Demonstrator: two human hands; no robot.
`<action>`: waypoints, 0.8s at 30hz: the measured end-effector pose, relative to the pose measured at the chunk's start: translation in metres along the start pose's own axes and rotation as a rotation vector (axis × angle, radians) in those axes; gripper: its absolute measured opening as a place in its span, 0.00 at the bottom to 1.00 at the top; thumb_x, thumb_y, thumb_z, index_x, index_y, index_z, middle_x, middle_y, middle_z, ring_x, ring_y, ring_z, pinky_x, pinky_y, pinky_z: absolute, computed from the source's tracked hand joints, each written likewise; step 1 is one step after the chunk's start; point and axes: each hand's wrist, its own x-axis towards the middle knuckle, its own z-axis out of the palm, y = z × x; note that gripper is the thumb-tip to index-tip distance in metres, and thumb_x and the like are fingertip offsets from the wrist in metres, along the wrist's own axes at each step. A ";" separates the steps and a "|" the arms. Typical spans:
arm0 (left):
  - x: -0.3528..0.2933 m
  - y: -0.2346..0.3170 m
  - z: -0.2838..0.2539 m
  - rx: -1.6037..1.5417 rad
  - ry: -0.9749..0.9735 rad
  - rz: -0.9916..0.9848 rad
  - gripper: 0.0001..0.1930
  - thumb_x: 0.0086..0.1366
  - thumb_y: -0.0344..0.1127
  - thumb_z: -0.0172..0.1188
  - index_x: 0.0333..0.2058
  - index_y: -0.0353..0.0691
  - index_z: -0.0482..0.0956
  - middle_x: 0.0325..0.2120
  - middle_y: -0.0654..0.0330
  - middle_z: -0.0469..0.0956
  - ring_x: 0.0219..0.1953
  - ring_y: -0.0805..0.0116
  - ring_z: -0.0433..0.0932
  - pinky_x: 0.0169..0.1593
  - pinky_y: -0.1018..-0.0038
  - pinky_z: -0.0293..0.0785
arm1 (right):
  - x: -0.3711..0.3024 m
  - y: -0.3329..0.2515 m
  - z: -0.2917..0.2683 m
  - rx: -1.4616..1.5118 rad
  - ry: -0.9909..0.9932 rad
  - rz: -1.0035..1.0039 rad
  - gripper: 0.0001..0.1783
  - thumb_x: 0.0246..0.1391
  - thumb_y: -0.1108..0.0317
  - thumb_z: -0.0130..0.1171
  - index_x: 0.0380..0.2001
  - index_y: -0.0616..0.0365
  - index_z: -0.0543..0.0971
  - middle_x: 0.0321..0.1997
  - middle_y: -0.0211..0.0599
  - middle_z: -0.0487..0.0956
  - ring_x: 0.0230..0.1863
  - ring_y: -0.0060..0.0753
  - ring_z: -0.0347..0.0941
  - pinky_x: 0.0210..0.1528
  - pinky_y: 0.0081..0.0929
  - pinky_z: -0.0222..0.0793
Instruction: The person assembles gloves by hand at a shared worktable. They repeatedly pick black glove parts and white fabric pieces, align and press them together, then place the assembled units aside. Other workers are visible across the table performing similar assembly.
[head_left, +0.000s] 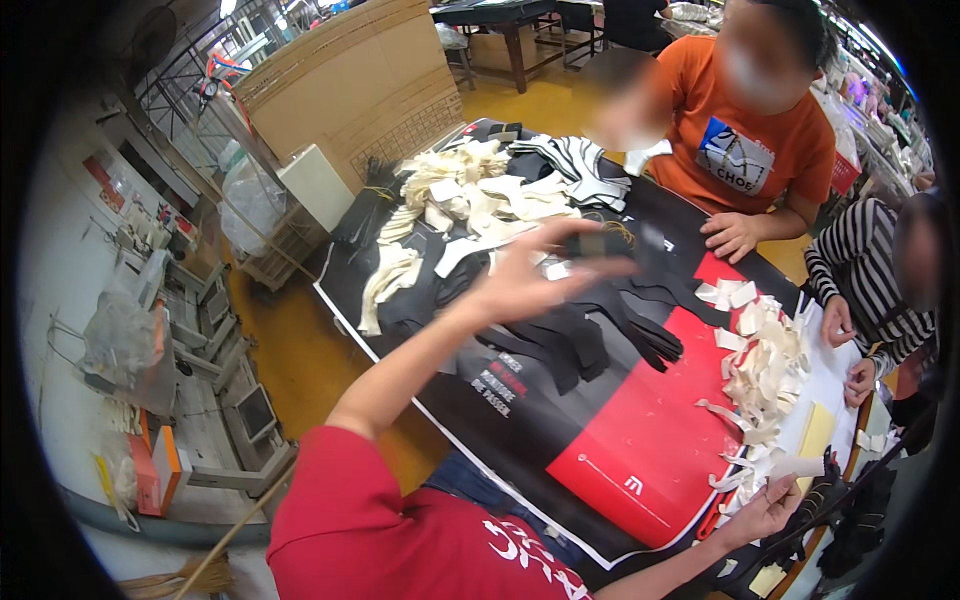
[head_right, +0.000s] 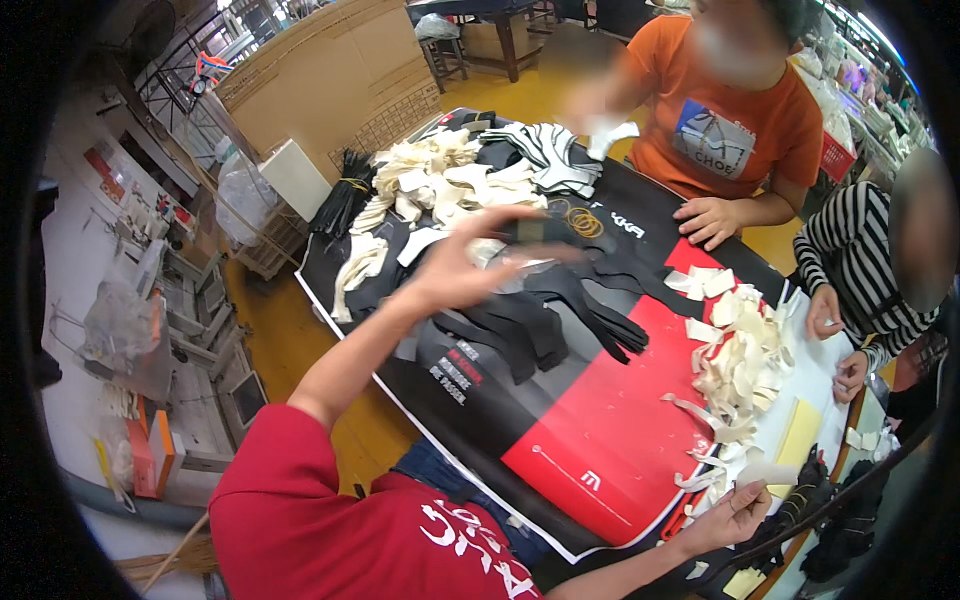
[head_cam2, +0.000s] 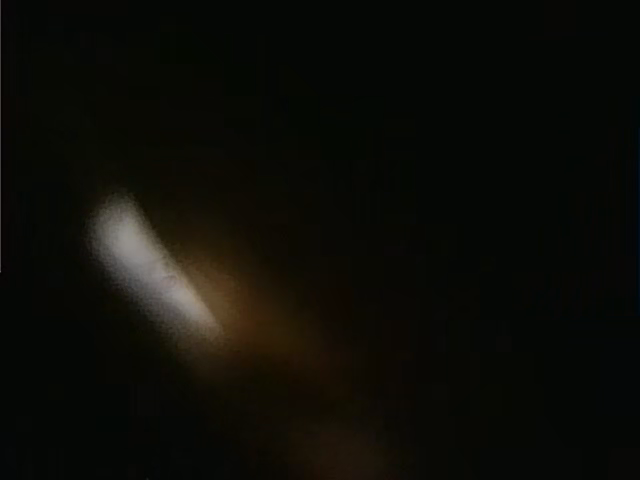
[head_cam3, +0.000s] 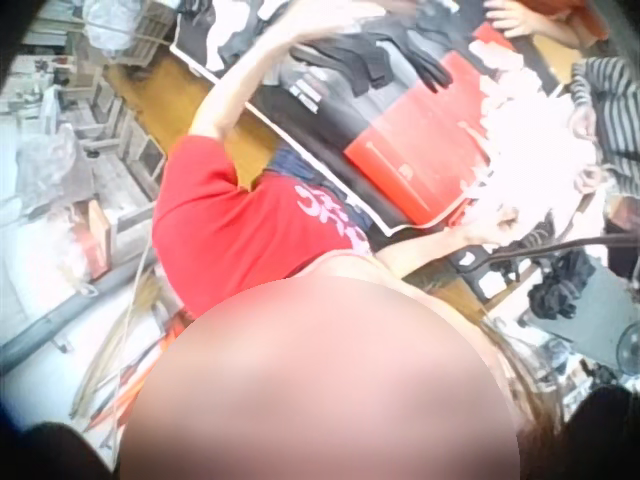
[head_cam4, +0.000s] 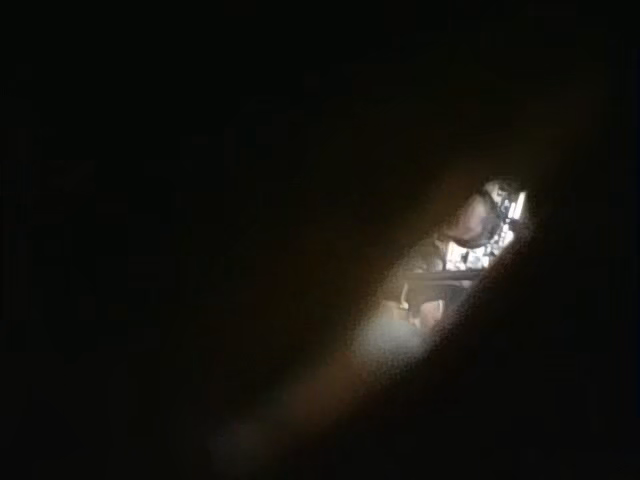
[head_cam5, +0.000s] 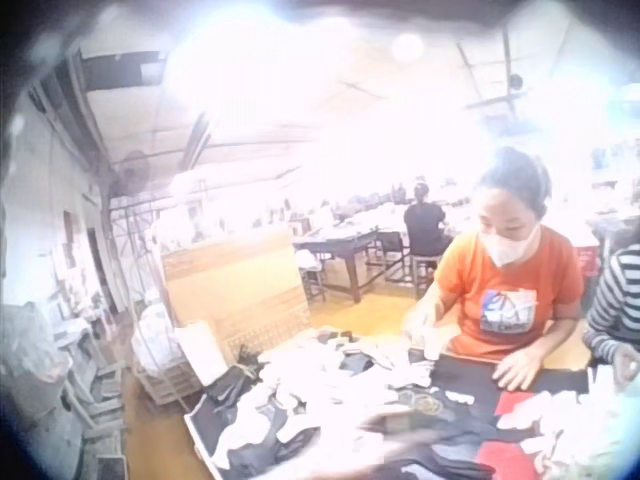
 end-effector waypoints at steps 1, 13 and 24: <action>-0.026 -0.012 -0.041 0.160 0.145 -0.098 0.25 0.60 0.29 0.64 0.58 0.38 0.73 0.51 0.56 0.79 0.48 0.65 0.80 0.55 0.68 0.75 | -0.003 -0.002 -0.002 -0.036 -0.079 -0.046 0.15 0.70 0.62 0.53 0.35 0.66 0.73 0.32 0.30 0.72 0.35 0.18 0.65 0.35 0.16 0.64; -0.105 -0.162 -0.209 0.533 0.363 -0.638 0.26 0.55 0.42 0.71 0.51 0.36 0.78 0.45 0.51 0.82 0.48 0.61 0.81 0.51 0.68 0.74 | -0.047 -0.058 0.023 -0.168 -0.396 -0.168 0.13 0.69 0.67 0.55 0.30 0.63 0.70 0.28 0.25 0.67 0.31 0.18 0.59 0.35 0.18 0.56; -0.093 -0.056 -0.116 0.454 0.565 -0.401 0.13 0.69 0.32 0.61 0.48 0.32 0.79 0.43 0.53 0.82 0.45 0.64 0.79 0.52 0.69 0.73 | -0.080 -0.097 0.059 -0.518 -0.455 -0.723 0.12 0.43 0.73 0.75 0.31 0.58 0.81 0.32 0.34 0.78 0.31 0.39 0.75 0.34 0.33 0.69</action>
